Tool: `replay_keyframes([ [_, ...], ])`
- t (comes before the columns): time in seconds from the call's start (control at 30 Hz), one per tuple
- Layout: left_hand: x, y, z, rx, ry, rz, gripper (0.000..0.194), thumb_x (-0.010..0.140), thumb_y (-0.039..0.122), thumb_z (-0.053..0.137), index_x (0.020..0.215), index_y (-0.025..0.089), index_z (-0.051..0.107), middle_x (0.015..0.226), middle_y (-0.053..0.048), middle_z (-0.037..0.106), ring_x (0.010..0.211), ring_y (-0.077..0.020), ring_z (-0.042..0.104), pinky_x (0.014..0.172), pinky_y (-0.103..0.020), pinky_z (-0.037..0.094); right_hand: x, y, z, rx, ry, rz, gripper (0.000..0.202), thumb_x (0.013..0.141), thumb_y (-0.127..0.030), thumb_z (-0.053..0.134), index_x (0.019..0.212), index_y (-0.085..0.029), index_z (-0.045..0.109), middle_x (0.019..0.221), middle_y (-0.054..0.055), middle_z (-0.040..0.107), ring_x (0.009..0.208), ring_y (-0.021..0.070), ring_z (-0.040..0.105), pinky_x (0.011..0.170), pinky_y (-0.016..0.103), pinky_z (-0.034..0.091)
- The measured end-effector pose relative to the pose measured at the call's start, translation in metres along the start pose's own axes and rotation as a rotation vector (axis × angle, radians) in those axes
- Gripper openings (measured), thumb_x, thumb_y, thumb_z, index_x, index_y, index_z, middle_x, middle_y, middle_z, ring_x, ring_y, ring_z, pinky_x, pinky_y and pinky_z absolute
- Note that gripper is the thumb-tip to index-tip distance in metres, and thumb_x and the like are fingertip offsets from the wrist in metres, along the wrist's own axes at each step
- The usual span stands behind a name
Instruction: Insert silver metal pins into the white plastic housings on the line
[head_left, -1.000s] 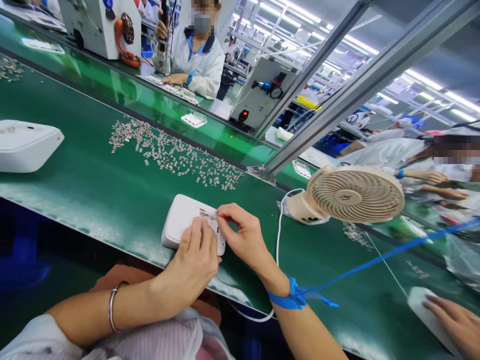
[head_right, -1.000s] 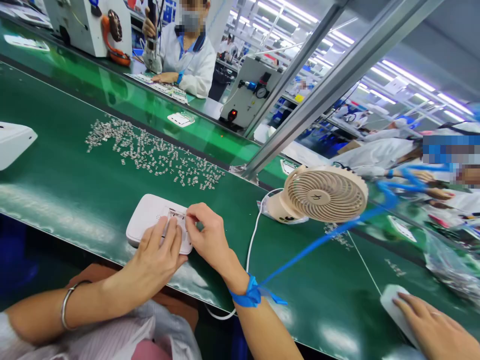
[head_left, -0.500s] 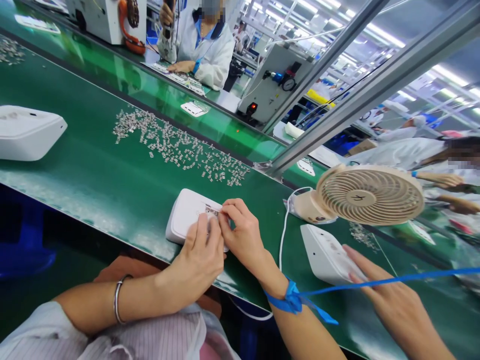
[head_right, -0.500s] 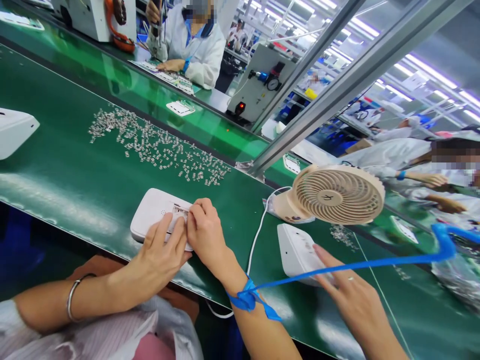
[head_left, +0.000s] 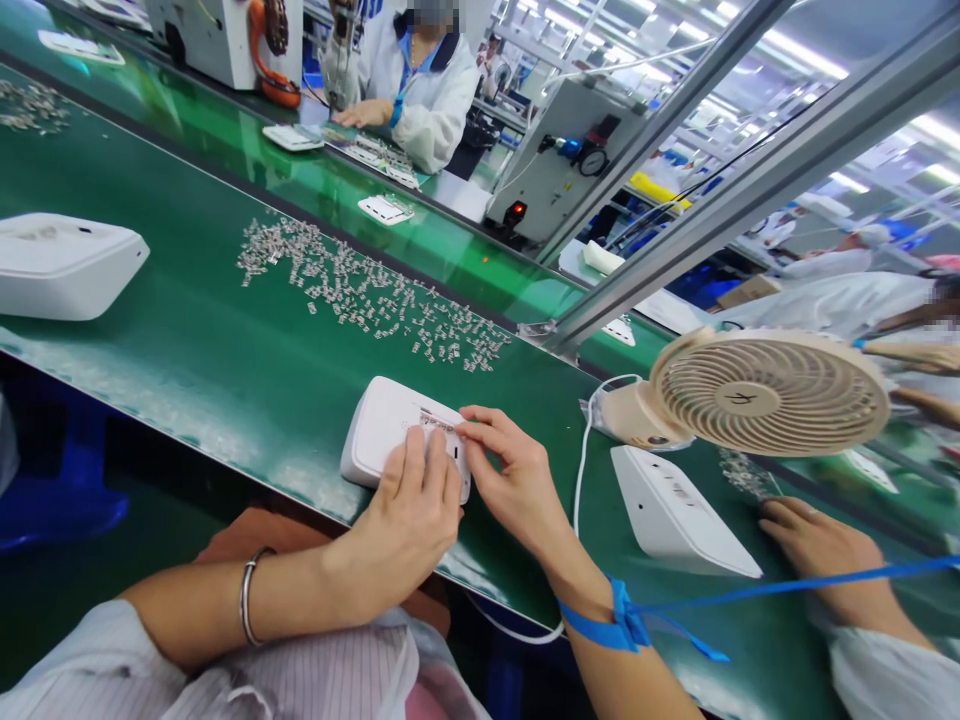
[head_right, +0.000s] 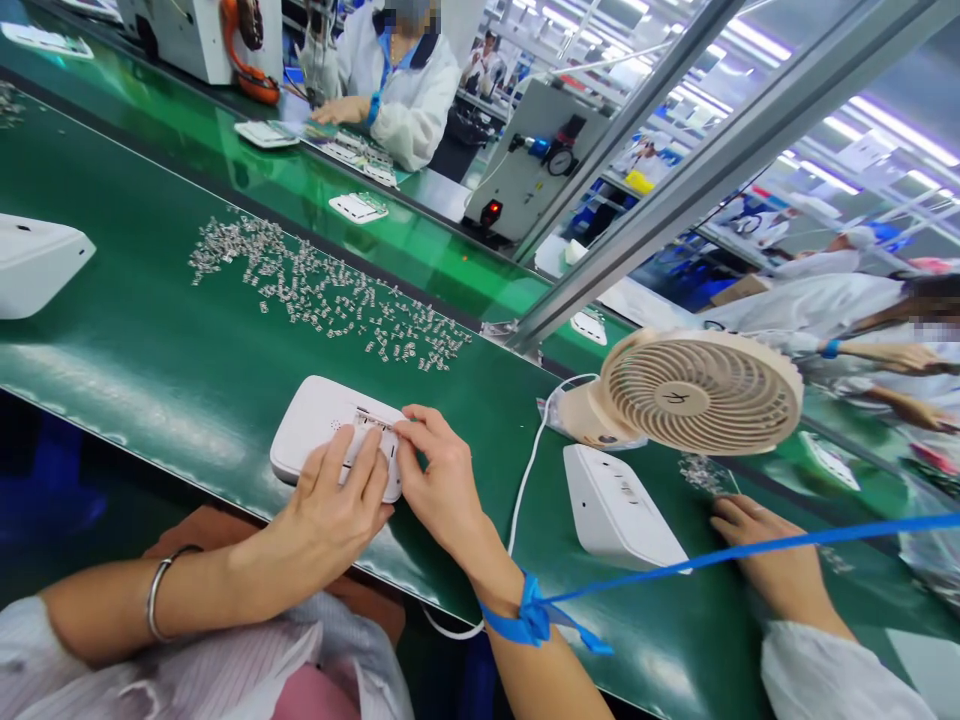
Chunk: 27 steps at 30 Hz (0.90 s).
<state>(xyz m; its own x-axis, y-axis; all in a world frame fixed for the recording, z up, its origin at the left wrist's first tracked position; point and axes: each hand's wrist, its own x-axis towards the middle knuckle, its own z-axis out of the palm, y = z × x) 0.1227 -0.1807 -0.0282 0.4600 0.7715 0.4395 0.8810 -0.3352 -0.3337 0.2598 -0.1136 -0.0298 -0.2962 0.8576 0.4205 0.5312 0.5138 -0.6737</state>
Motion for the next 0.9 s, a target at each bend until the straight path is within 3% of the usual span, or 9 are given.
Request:
replay_keyframes([
  [0.53,-0.002,-0.003,0.0,0.0,0.023,0.021,0.039,0.087,0.025,0.042,0.119,0.008,0.057,0.123,-0.012,0.058,0.115,-0.0325,0.051,0.094,-0.038,0.036,-0.006,0.001,0.001,-0.231,-0.039,-0.195,0.023,0.085,-0.014,0.044,0.091,-0.018,0.066,0.108,0.013,0.06,0.087,0.0196,0.063,0.075,0.036,0.056],
  [0.67,-0.002,0.001,-0.003,0.019,0.007,0.003,0.039,0.088,0.03,0.044,0.117,0.008,0.058,0.116,-0.011,0.06,0.115,-0.0325,0.052,0.093,-0.037,0.037,0.0,0.003,0.005,-0.121,0.07,-0.143,0.02,0.084,-0.011,0.045,0.085,-0.018,0.063,0.093,0.009,0.064,0.086,0.0173,0.064,0.075,0.032,0.054],
  [0.77,0.001,0.001,-0.001,0.015,0.007,-0.023,0.038,0.089,0.03,0.045,0.116,0.006,0.059,0.116,-0.012,0.061,0.115,-0.0313,0.052,0.092,-0.036,0.037,0.005,0.006,0.002,-0.147,0.193,-0.113,0.016,0.083,-0.014,0.047,0.087,-0.018,0.063,0.095,0.01,0.064,0.091,0.0191,0.063,0.08,0.035,0.053],
  [0.83,0.005,-0.009,0.004,-0.008,-0.005,-0.094,0.037,0.09,0.029,0.044,0.112,0.005,0.06,0.114,-0.014,0.062,0.112,-0.0302,0.053,0.089,-0.035,0.04,0.004,0.01,-0.008,-0.247,0.298,-0.091,0.015,0.083,-0.019,0.051,0.092,-0.017,0.063,0.103,0.013,0.063,0.096,0.0217,0.062,0.085,0.04,0.051],
  [0.9,0.009,-0.031,0.01,-0.032,-0.058,-0.255,0.039,0.09,0.028,0.044,0.114,0.001,0.058,0.116,-0.019,0.06,0.11,-0.033,0.054,0.086,-0.04,0.042,-0.001,0.016,-0.026,-0.362,0.429,-0.028,0.02,0.082,-0.027,0.055,0.098,-0.017,0.064,0.108,0.015,0.061,0.102,0.025,0.059,0.09,0.045,0.047],
])
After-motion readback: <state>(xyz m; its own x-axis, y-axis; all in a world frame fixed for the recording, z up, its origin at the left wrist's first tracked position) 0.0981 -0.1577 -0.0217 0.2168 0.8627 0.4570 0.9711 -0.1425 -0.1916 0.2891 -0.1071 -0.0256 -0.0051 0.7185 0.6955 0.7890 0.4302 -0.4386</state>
